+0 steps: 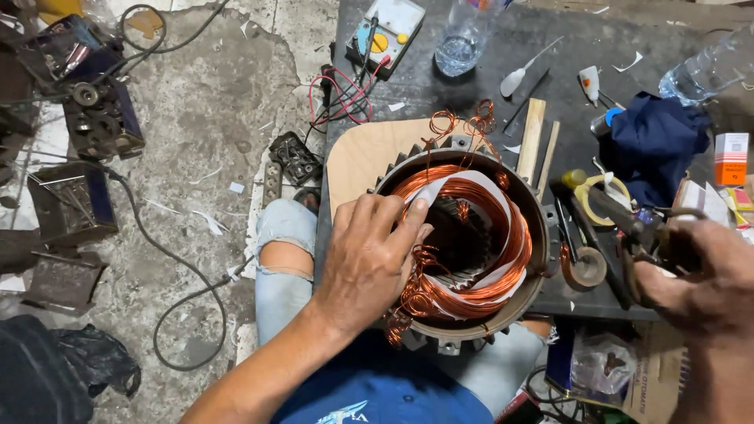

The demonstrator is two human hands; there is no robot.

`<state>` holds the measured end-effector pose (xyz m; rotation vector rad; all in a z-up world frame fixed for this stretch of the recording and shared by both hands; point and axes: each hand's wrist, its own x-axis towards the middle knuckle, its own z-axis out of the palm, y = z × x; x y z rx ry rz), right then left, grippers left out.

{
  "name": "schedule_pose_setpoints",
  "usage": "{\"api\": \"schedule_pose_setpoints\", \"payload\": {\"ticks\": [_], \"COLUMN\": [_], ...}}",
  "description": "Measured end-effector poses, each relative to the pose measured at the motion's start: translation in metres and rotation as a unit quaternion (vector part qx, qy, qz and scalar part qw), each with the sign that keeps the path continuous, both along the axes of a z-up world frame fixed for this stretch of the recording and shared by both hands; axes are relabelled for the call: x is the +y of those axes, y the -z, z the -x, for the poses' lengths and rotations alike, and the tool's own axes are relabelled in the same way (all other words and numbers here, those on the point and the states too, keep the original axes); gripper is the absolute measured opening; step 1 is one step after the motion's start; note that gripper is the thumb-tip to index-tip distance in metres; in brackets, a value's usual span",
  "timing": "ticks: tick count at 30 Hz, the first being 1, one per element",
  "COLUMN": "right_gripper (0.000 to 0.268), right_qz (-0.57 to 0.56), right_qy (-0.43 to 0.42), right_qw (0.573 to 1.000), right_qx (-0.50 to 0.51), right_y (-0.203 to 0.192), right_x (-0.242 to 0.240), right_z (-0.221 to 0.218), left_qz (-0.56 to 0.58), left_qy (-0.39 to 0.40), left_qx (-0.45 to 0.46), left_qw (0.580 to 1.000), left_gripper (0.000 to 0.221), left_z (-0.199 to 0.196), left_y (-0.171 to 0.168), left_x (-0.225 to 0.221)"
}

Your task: Repairing an electric motor by cutting insulation paper and organizing copper wire windings within the stator slots.

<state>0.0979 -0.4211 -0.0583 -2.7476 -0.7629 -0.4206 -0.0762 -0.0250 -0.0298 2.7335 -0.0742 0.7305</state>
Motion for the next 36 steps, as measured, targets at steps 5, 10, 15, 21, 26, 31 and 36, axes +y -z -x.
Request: {"api": "schedule_pose_setpoints", "payload": {"ticks": [5,10,15,21,26,31,36], "right_gripper": [0.025,0.027,0.024,0.025,0.023,0.013,0.022], "right_qz": [0.158,0.353,0.432,0.453,0.442,0.438,0.437], "right_qy": [-0.290,-0.330,-0.367,-0.353,-0.366,-0.393,-0.394], "right_qw": [0.936,0.847,0.779,0.771,0.756,0.739,0.736], "right_qx": [-0.124,-0.224,-0.267,-0.276,-0.315,-0.327,-0.334], "right_y": [-0.113,-0.146,-0.153,-0.159,-0.160,-0.161,-0.160], "right_x": [0.127,0.181,0.206,0.215,0.222,0.226,0.225], "right_z": [-0.011,-0.022,-0.033,-0.029,-0.029,-0.036,-0.039], "left_qz": [-0.024,-0.049,-0.091,-0.101,-0.057,-0.042,-0.037], "left_qy": [0.005,0.010,-0.015,-0.086,-0.103,-0.094,-0.089], "left_qx": [-0.036,-0.053,-0.055,-0.048,-0.031,-0.028,-0.028], "left_qw": [0.999,0.997,0.994,0.990,0.993,0.994,0.995], "left_gripper": [0.026,0.021,0.025,0.025,0.026,0.025,0.025], "left_z": [0.001,0.001,0.004,0.006,0.007,0.006,0.006], "left_y": [0.001,-0.004,-0.008,-0.008,-0.004,-0.003,-0.003], "left_x": [-0.001,-0.001,-0.008,-0.016,-0.018,-0.018,-0.017]}}
